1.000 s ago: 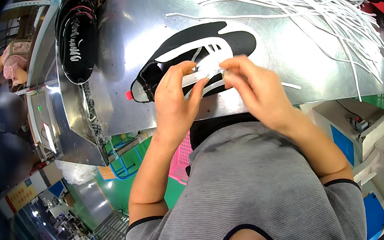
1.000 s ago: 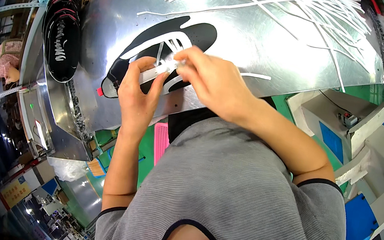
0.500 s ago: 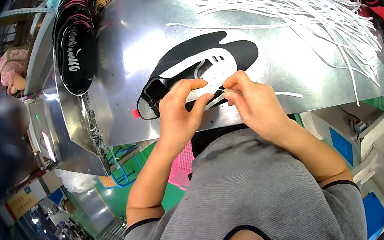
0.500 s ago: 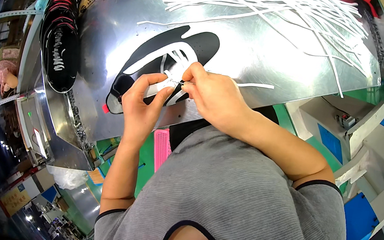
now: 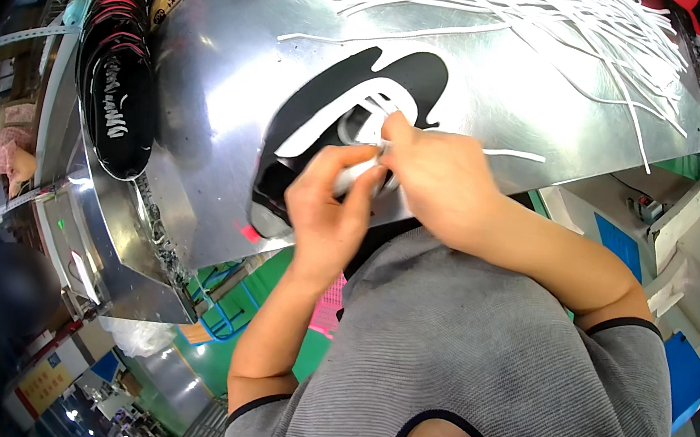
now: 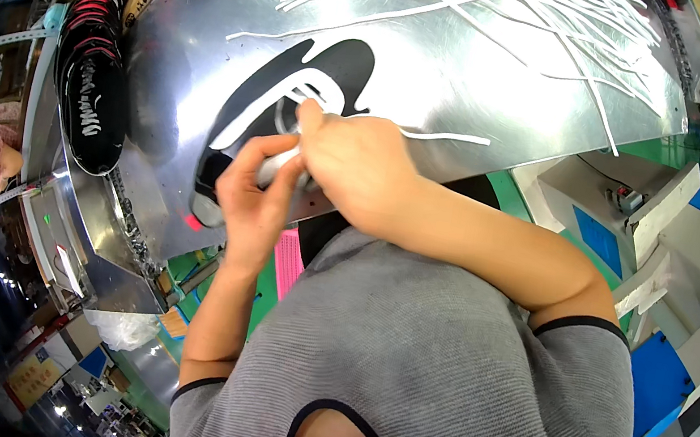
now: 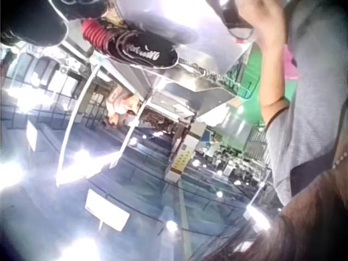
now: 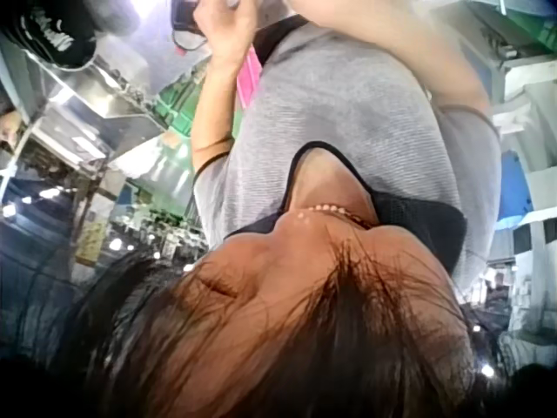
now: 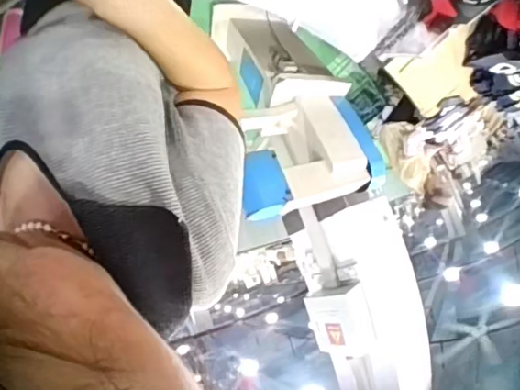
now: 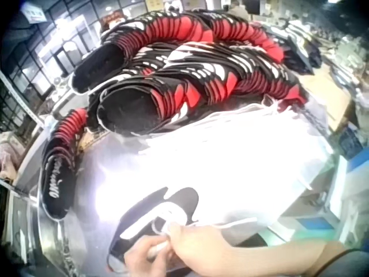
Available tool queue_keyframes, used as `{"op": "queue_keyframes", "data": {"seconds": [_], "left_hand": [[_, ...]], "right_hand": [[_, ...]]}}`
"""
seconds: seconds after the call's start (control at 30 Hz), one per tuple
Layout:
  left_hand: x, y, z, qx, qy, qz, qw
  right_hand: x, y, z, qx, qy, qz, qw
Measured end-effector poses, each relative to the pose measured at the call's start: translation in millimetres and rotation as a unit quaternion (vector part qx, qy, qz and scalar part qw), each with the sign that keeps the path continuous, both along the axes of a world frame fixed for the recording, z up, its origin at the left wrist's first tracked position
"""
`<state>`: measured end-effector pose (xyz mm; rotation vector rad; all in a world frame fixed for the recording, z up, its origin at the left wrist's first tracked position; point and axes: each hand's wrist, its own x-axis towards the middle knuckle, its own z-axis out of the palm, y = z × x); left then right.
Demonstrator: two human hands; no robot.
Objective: The person laces shoe uppers by threading laces through the slots using a small hand tool and their fingers, then sets each finished shoe upper onto a stack and begins lacing the next one.
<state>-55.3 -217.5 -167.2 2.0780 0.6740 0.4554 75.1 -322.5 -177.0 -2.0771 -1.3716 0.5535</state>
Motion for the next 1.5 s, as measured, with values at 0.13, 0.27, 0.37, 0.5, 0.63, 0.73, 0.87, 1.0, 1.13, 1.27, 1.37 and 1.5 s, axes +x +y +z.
{"op": "queue_keyframes", "data": {"seconds": [0.13, 0.27, 0.37, 0.5, 0.63, 0.73, 0.87, 1.0, 1.13, 1.27, 1.37, 1.5], "left_hand": [[4, 3, -2, 0.026, 0.039, 0.008, 0.999], [-7, 4, -5, 0.183, -0.018, -0.020, 0.983], [-8, -1, -6, 0.234, -0.032, -0.050, 0.970], [-14, -6, -12, 0.291, -0.065, -0.098, 0.949], [-24, -3, -16, 0.318, -0.088, -0.100, 0.939], [-22, -2, -15, 0.307, -0.111, -0.119, 0.938], [-21, 7, -13, 0.218, -0.091, -0.138, 0.962], [-27, 7, -5, 0.184, -0.067, -0.147, 0.970], [-27, 9, -4, 0.081, -0.051, -0.116, 0.989], [-9, 11, 13, -0.182, -0.002, 0.076, 0.980], [-4, 4, 4, -0.119, 0.036, 0.125, 0.984], [-2, 5, -12, -0.011, -0.038, 0.163, 0.986]], "right_hand": [[4, 10, -12, 0.046, 0.019, 0.011, 0.999], [22, -22, 9, 0.063, 0.056, 0.019, 0.996], [37, -24, 24, 0.192, 0.061, 0.008, 0.980], [33, 22, 17, 0.073, 0.053, 0.198, 0.976], [37, 19, 27, -0.083, 0.001, 0.173, 0.981], [33, 17, 7, 0.031, 0.107, 0.158, 0.981], [32, 16, 6, 0.101, 0.154, 0.113, 0.976], [62, 26, 57, 0.309, 0.414, -0.004, 0.856], [46, 39, 19, 0.141, 0.416, 0.037, 0.898], [30, 39, 6, 0.112, 0.383, 0.002, 0.917], [25, 42, -6, 0.125, 0.344, 0.021, 0.931], [26, 35, 10, 0.128, 0.335, 0.022, 0.933]]}}
